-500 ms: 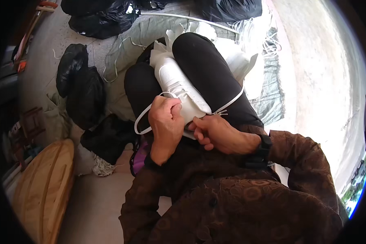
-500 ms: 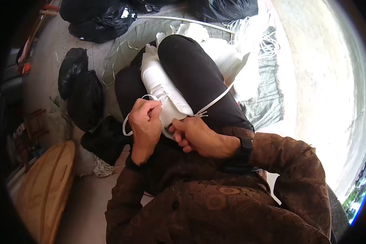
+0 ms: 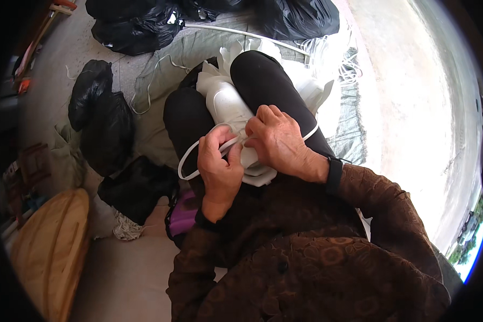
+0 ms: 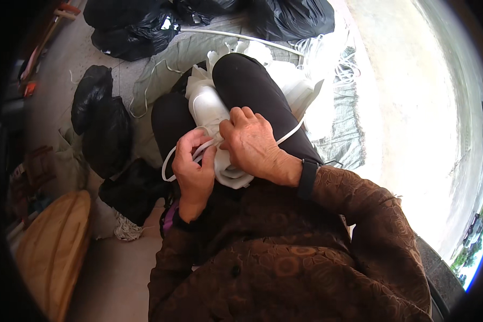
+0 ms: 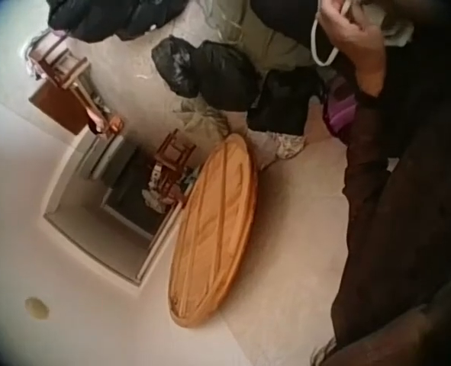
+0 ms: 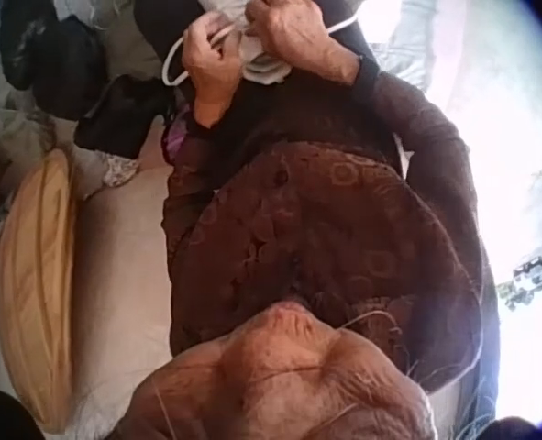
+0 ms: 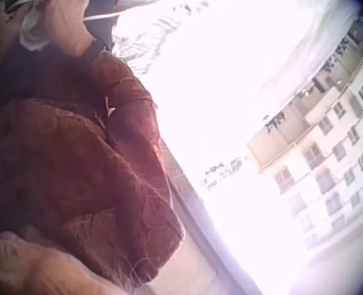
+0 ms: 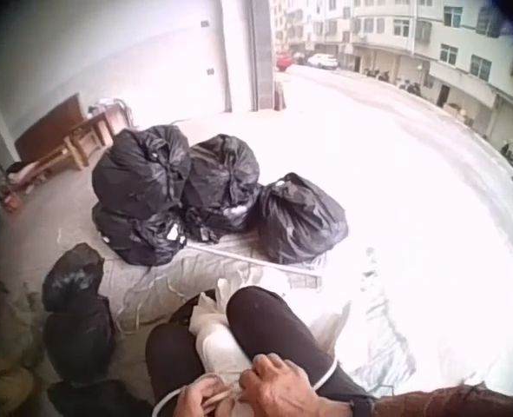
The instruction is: The person laces a white shoe by hand, threading a white lace through the eyelets and pulling it tight. They then pick up another white shoe and begin lacing it in the same manner.
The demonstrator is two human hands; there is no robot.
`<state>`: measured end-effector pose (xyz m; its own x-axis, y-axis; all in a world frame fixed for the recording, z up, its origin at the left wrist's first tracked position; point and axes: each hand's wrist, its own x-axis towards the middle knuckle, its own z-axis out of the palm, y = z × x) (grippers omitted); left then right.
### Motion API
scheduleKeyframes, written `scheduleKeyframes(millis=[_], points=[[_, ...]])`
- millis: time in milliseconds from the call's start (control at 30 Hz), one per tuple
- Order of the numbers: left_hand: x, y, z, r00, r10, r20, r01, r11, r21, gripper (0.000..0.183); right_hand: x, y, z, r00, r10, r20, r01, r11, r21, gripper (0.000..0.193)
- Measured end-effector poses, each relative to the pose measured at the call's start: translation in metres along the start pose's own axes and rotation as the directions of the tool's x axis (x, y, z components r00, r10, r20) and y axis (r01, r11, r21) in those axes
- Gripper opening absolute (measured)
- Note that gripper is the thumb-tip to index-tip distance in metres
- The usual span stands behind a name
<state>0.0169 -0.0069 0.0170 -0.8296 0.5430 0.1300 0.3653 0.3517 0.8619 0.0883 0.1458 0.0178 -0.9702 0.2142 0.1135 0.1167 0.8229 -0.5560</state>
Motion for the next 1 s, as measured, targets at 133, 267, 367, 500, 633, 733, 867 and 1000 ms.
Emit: scheduleKeyframes(millis=[133,267,367,500,633,733,867,1000], points=[[-0.003,0.005,-0.017,0.992,0.125,-0.005,-0.121,0.973,0.196,0.038,0.014,0.006,0.009,0.993,0.004,0.119,0.007,0.995,-0.096,0.029],[-0.009,0.005,-0.052,0.955,0.28,-0.1,-0.238,0.921,0.309,0.035,0.034,0.023,-0.031,0.918,-0.172,0.357,0.301,0.888,-0.347,0.027],[-0.025,-0.001,-0.082,0.963,0.253,-0.094,-0.208,0.917,0.339,0.033,0.103,0.102,-0.182,0.896,-0.431,0.109,0.393,0.654,-0.647,0.009],[-0.004,-0.012,-0.06,0.983,0.18,-0.024,-0.177,0.98,0.091,0.027,0.043,0.253,-0.305,0.947,0.297,0.125,0.01,0.36,-0.933,0.015],[0.027,-0.022,-0.049,0.834,-0.338,0.436,0.355,0.934,0.046,0.031,-0.002,0.118,-0.131,0.968,0.149,0.204,-0.069,0.933,-0.352,0.016],[0.057,-0.006,-0.052,0.445,-0.589,0.675,0.691,0.705,0.159,0.035,0.008,0.037,-0.066,0.993,0.042,0.106,-0.05,0.996,0.076,0.014],[0.057,-0.015,-0.049,0.451,-0.567,0.689,0.747,0.663,0.057,0.029,0.031,0.02,-0.029,0.976,0.046,0.215,-0.052,0.998,0.025,0.017],[0.043,-0.013,-0.044,0.71,-0.315,0.63,0.402,0.916,0.005,0.011,0.046,0.036,-0.036,0.948,0.018,0.316,-0.04,0.997,0.065,0.014]])
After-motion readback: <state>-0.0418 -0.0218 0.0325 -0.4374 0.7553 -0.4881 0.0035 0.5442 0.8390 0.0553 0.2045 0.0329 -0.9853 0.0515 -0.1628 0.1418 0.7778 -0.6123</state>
